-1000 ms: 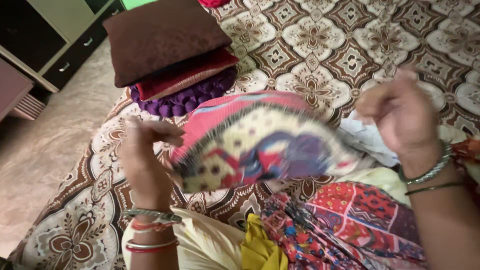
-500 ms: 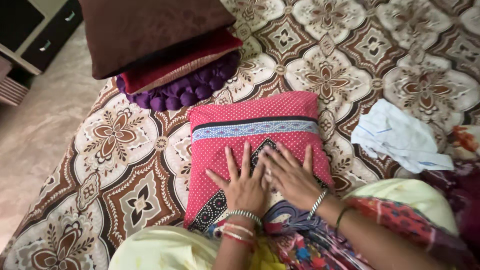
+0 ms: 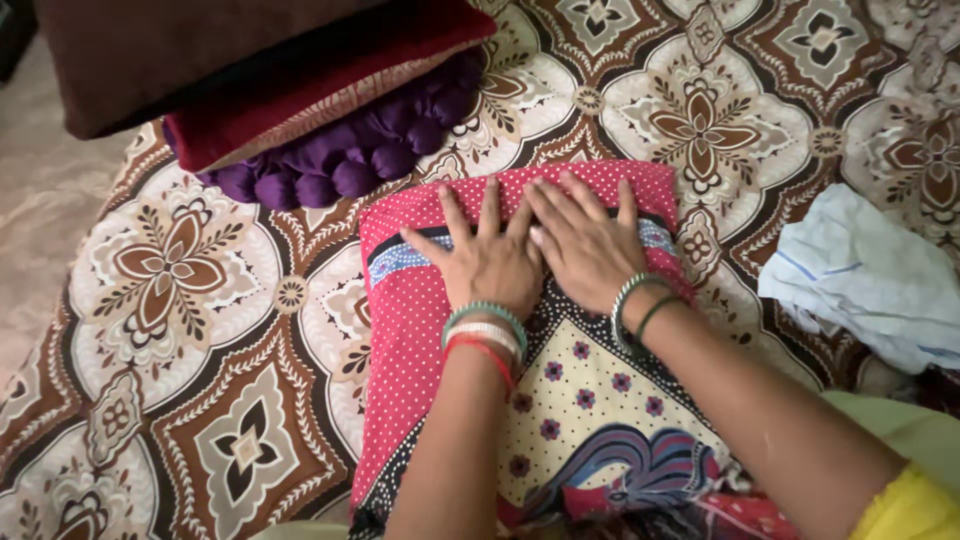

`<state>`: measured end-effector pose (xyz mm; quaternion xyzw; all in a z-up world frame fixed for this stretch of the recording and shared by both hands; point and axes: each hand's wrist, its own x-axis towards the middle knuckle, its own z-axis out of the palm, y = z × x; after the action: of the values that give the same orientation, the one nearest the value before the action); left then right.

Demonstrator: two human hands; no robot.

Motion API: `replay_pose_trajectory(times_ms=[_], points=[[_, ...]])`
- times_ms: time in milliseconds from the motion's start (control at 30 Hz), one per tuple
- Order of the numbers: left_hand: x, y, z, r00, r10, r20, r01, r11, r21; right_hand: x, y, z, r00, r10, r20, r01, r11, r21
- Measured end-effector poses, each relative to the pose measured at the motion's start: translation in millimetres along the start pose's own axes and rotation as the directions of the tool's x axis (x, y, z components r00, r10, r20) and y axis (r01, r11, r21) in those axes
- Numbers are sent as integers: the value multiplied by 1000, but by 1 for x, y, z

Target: The person folds a pink patterned pillowcase on a bed, then wipes the pillow surface with a white cloth. The pillow is placed on a stack of other folded textiles.

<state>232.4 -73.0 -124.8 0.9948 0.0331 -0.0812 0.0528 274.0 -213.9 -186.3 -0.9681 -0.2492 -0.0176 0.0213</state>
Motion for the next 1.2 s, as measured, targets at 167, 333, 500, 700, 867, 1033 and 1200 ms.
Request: replay_pose_trajectory(times_ms=[167,333,500,700,867,1033,1200], points=[[48,-1,-1,993,-66,101,72,996,-60,39,15,6,991,105,80,-113,989,97],[84,-6,14,990,-114,88,128,976,-178,67,25,12,971,152,183,-170,982,87],[122,-18,31,978,-163,130,187,963,-195,84,35,11,985,135,109,-151,976,159],[122,-83,39,942,-316,112,322,946,-42,62,91,14,844,487,224,-519,847,117],[81,-152,69,659,-733,-169,594,644,-483,9,157,64,684,705,186,-728,646,229],[59,-178,118,733,-671,113,446,348,-824,-4,160,96,642,713,283,-673,346,653],[7,-159,60,827,-454,332,238,-252,-938,-38,114,9,751,521,405,-254,-339,906]])
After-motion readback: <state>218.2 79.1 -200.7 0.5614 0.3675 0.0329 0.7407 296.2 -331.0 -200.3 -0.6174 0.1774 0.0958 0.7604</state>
